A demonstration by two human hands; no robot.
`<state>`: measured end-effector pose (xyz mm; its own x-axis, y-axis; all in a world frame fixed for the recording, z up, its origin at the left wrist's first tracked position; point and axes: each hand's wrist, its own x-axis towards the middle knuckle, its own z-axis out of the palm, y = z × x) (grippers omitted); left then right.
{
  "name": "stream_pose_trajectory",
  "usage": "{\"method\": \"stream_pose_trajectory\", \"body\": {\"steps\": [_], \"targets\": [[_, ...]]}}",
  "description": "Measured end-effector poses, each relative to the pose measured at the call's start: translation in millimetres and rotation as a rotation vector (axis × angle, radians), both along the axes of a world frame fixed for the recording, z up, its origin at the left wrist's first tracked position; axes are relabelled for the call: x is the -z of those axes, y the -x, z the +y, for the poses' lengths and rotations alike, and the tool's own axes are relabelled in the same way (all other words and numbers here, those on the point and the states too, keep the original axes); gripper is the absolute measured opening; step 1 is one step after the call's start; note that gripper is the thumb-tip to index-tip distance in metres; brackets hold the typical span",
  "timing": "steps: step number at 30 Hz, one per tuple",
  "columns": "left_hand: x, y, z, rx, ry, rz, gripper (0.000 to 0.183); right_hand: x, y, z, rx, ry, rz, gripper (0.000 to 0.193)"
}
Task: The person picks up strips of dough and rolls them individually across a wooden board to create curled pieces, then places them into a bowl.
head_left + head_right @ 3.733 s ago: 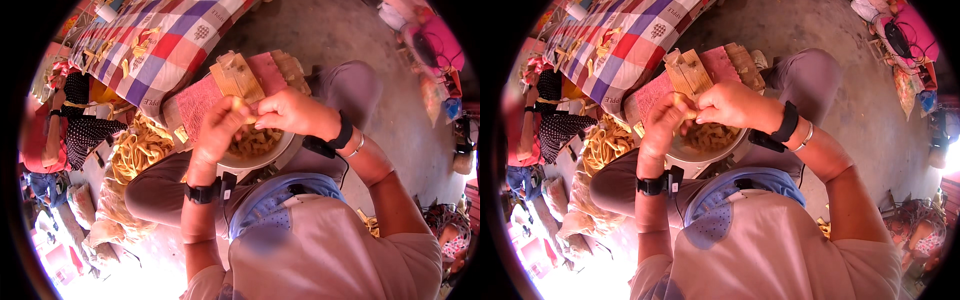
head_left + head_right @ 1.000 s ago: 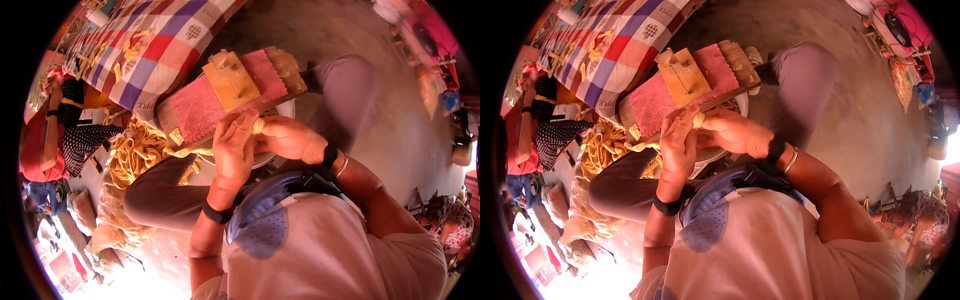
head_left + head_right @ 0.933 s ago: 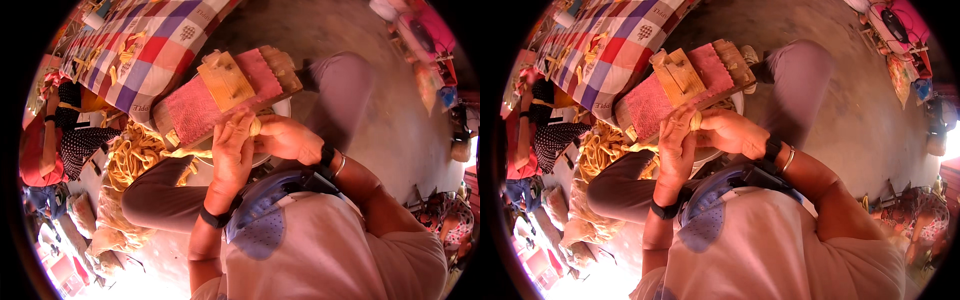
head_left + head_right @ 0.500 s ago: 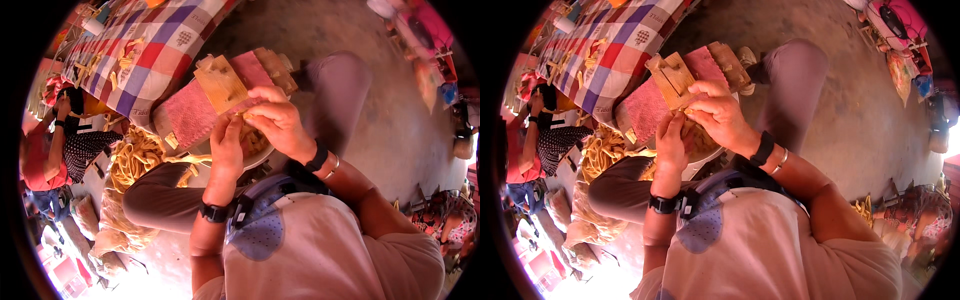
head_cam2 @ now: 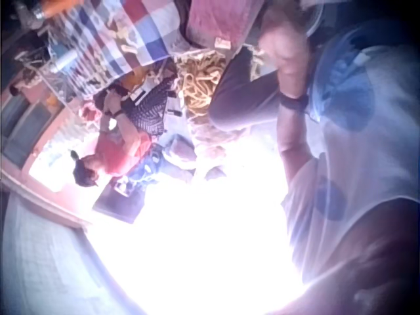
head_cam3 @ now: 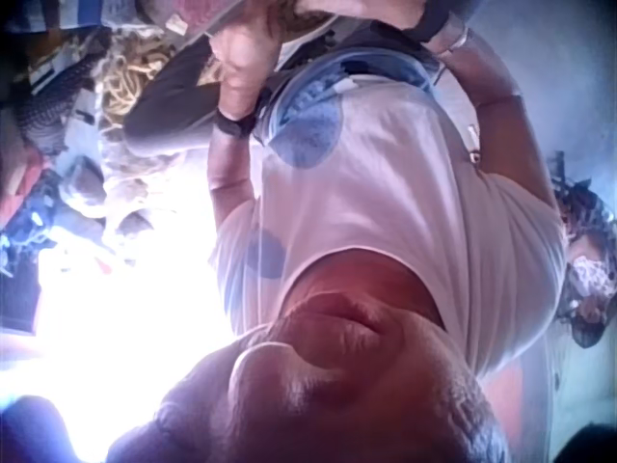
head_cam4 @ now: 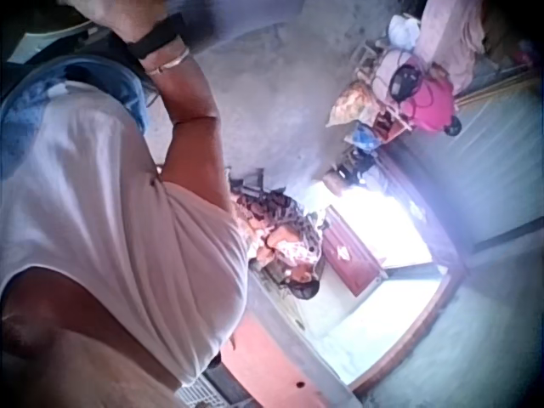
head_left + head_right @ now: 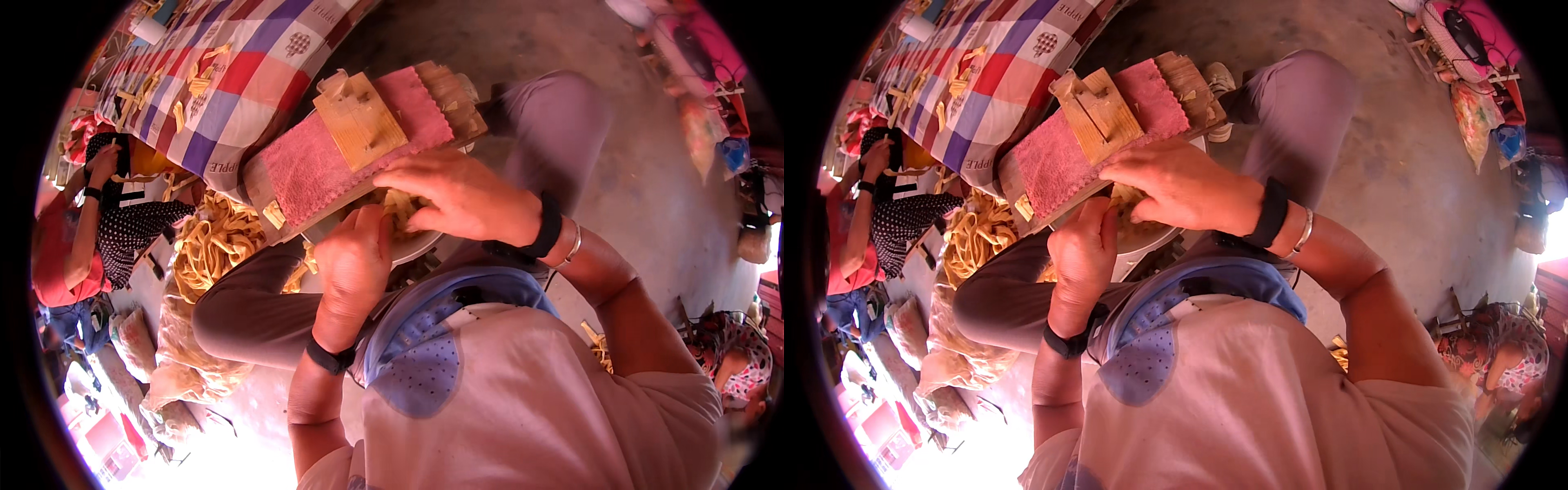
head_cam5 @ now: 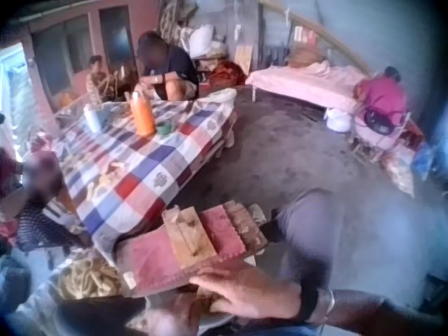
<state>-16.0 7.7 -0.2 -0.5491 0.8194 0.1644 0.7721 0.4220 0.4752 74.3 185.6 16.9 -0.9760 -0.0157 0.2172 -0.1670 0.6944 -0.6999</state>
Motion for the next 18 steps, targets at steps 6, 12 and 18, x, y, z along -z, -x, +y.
{"method": "stream_pose_trajectory", "body": {"steps": [6,12,18], "targets": [[-11.1,7.7,1.4,0.091,-0.087,-0.212,0.009,17.2,1.0,18.7,-0.029,-0.066,-0.100,0.043],[-23.2,5.5,11.8,0.143,-0.128,-0.272,0.007,-7.5,2.8,5.0,-0.082,-0.243,0.121,0.025],[-49.5,30.8,1.9,0.269,-0.061,-0.607,0.010,-33.5,4.7,31.8,-0.276,-0.167,-0.210,0.016]]}}
